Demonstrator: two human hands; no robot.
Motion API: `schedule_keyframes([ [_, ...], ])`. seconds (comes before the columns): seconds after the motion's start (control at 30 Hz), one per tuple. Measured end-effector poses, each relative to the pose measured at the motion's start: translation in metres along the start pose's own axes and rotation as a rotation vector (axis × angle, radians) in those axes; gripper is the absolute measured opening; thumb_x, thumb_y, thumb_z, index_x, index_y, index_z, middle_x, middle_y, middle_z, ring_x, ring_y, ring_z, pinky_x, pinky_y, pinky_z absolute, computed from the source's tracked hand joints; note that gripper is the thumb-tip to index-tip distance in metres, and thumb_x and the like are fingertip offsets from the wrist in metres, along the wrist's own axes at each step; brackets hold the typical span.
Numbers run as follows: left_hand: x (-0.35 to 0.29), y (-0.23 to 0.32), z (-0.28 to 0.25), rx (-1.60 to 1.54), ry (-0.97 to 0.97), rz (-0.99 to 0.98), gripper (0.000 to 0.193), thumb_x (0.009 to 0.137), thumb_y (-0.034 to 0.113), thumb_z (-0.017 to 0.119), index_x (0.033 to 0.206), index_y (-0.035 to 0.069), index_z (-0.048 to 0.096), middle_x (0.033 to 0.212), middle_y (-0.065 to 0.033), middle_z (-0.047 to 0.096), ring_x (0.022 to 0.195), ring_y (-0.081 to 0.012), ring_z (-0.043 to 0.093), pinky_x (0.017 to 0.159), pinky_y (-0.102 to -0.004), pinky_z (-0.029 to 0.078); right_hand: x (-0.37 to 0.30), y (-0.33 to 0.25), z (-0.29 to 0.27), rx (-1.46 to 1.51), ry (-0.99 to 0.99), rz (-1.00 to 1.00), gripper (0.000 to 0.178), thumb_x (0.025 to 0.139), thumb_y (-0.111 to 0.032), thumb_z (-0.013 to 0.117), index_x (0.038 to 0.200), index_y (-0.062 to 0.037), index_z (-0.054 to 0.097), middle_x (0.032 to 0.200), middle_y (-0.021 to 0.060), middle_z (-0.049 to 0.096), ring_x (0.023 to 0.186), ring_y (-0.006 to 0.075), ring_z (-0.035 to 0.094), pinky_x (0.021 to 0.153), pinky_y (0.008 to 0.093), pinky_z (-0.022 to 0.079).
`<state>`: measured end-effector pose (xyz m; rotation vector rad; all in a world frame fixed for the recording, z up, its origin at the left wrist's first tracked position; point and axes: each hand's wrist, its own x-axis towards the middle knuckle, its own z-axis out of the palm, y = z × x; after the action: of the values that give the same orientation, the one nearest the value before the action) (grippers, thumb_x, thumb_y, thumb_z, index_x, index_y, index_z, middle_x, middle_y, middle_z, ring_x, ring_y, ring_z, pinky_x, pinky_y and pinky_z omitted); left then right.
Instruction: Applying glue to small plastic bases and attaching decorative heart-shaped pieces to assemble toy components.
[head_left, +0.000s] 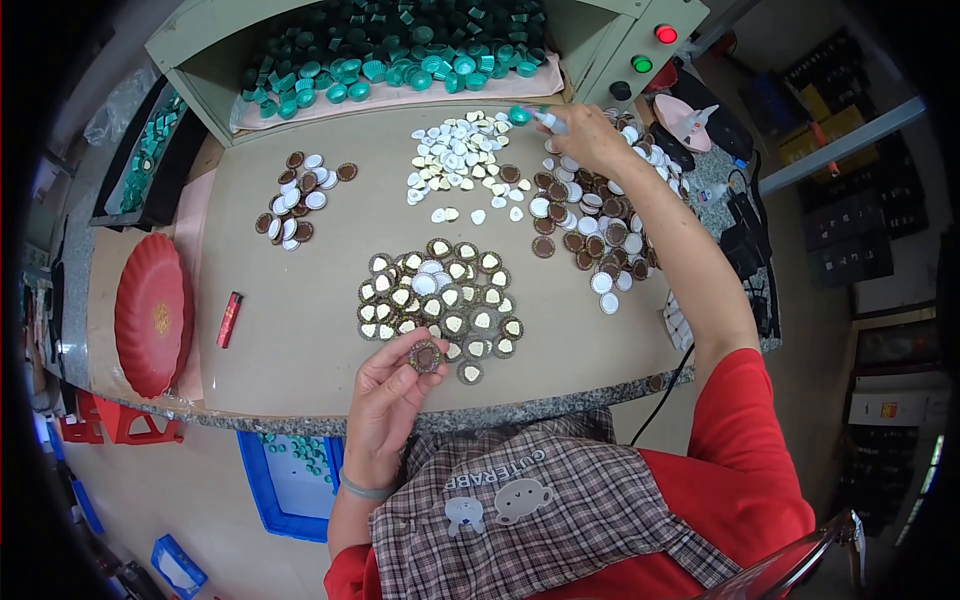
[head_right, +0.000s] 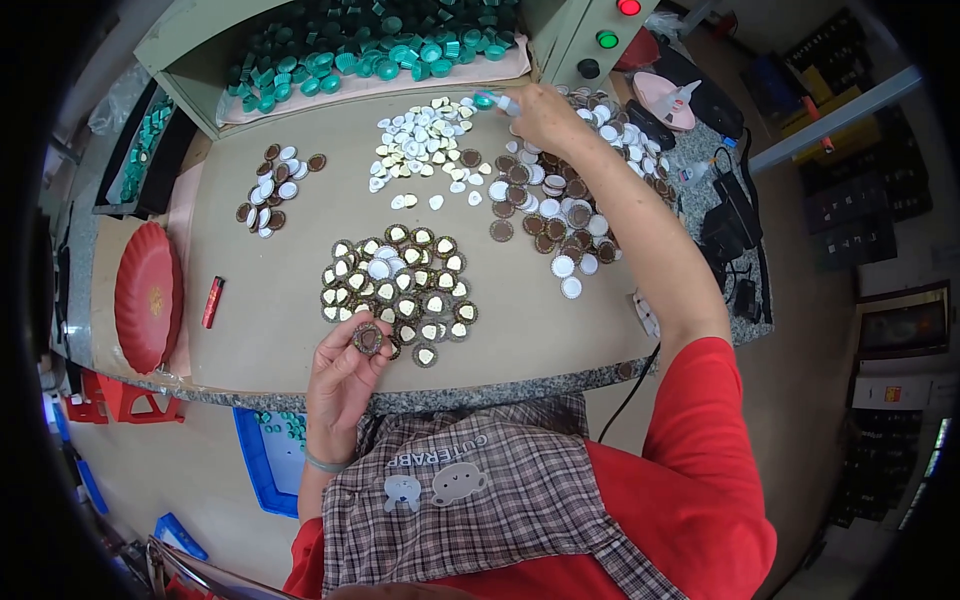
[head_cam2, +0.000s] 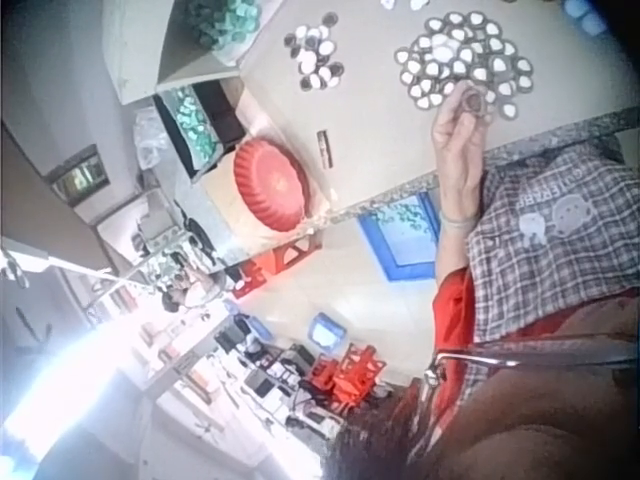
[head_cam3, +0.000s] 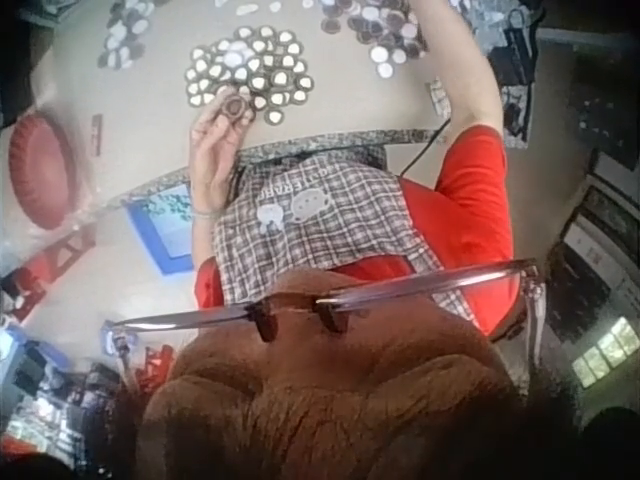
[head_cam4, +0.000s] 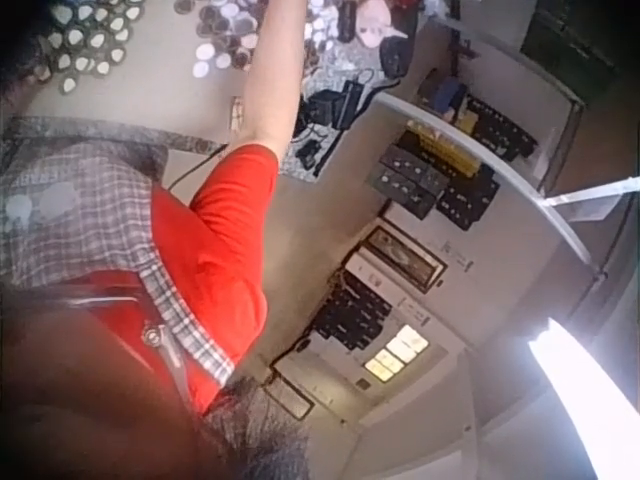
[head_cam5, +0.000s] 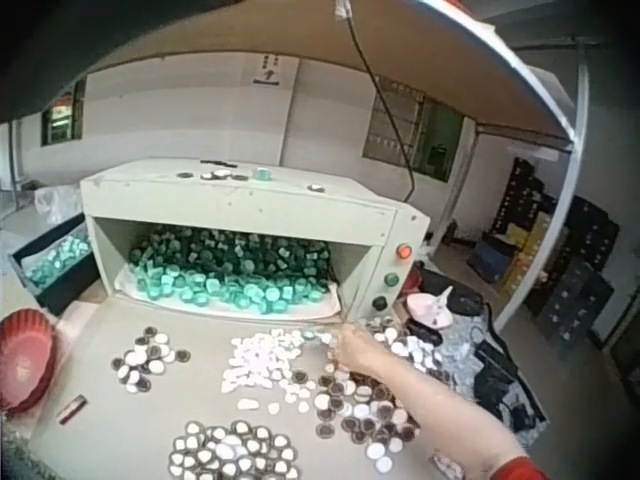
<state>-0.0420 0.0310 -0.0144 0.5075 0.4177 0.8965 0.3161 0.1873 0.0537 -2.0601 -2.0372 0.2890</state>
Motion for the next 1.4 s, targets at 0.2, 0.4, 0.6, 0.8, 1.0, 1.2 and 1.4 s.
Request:
schedule_keyframes([
  [0.2, 0.000, -0.001, 0.002, 0.002, -0.001, -0.009, 0.042, 0.085, 0.012, 0.065, 0.124, -0.002, 0.053, 0.113, -0.0198, 0.060, 0.096, -0.0231, 0.063, 0.084, -0.0303, 0.052, -0.010, 0.016, 0.027, -0.251, -0.006, -0.205, 0.021, 0.075, -0.002, 0.063, 0.096, -0.0040, 0.064, 0.093, 0.0199, 0.065, 0.089, 0.0355, 0.063, 0.079, 0.0430, 0.052],
  [0.4, -0.002, -0.001, 0.000, 0.006, 0.002, -0.005, 0.043, 0.085, 0.012, 0.065, 0.124, -0.002, 0.053, 0.114, -0.0201, 0.060, 0.096, -0.0232, 0.062, 0.085, -0.0305, 0.052, -0.015, -0.007, 0.024, -0.247, 0.029, -0.149, 0.025, 0.074, -0.008, 0.068, 0.098, -0.0044, 0.065, 0.089, 0.0169, 0.066, 0.085, 0.0315, 0.065, 0.076, 0.0401, 0.052],
  [0.6, -0.001, -0.002, 0.001, -0.006, 0.011, -0.022, 0.044, 0.085, 0.012, 0.065, 0.125, -0.003, 0.052, 0.115, -0.0204, 0.059, 0.096, -0.0230, 0.062, 0.085, -0.0301, 0.051, -0.033, -0.015, 0.010, 0.180, 0.014, -0.056, 0.022, 0.074, -0.015, 0.071, 0.090, -0.0016, 0.065, 0.083, 0.0181, 0.066, 0.079, 0.0315, 0.064, 0.074, 0.0388, 0.050],
  [0.8, 0.001, -0.003, 0.005, -0.009, 0.013, -0.052, 0.044, 0.085, 0.011, 0.065, 0.125, -0.003, 0.052, 0.115, -0.0204, 0.059, 0.096, -0.0229, 0.062, 0.086, -0.0302, 0.051, -0.060, 0.002, 0.019, 0.156, -0.076, -0.172, 0.025, 0.072, -0.013, 0.072, 0.094, -0.0051, 0.064, 0.081, 0.0175, 0.065, 0.081, 0.0336, 0.063, 0.077, 0.0395, 0.048],
  [1.0, 0.001, -0.004, 0.006, 0.000, 0.019, -0.038, 0.044, 0.085, 0.010, 0.064, 0.125, -0.003, 0.052, 0.114, -0.0203, 0.059, 0.096, -0.0230, 0.063, 0.086, -0.0301, 0.051, -0.064, 0.003, 0.008, 0.267, -0.100, -0.061, 0.021, 0.072, -0.013, 0.073, 0.090, -0.0059, 0.064, 0.075, 0.0129, 0.064, 0.075, 0.0278, 0.063, 0.070, 0.0388, 0.048],
  [1.2, 0.001, -0.005, 0.009, 0.004, 0.008, -0.039, 0.043, 0.086, 0.010, 0.064, 0.125, -0.003, 0.052, 0.114, -0.0204, 0.059, 0.095, -0.0233, 0.063, 0.086, -0.0308, 0.051, -0.064, -0.042, 0.041, 0.240, -0.012, -0.199, 0.026, 0.073, -0.013, 0.073, 0.094, -0.0041, 0.061, 0.087, 0.0105, 0.064, 0.080, 0.0232, 0.062, 0.075, 0.0348, 0.048],
  [1.4, -0.002, -0.003, 0.003, 0.003, 0.011, -0.029, 0.043, 0.086, 0.011, 0.064, 0.124, -0.004, 0.052, 0.114, -0.0207, 0.060, 0.096, -0.0232, 0.063, 0.086, -0.0305, 0.051, -0.075, -0.036, 0.036, 0.283, 0.032, -0.263, 0.032, 0.070, -0.010, 0.074, 0.098, -0.0041, 0.058, 0.100, 0.0117, 0.063, 0.093, 0.0284, 0.061, 0.081, 0.0371, 0.049],
])
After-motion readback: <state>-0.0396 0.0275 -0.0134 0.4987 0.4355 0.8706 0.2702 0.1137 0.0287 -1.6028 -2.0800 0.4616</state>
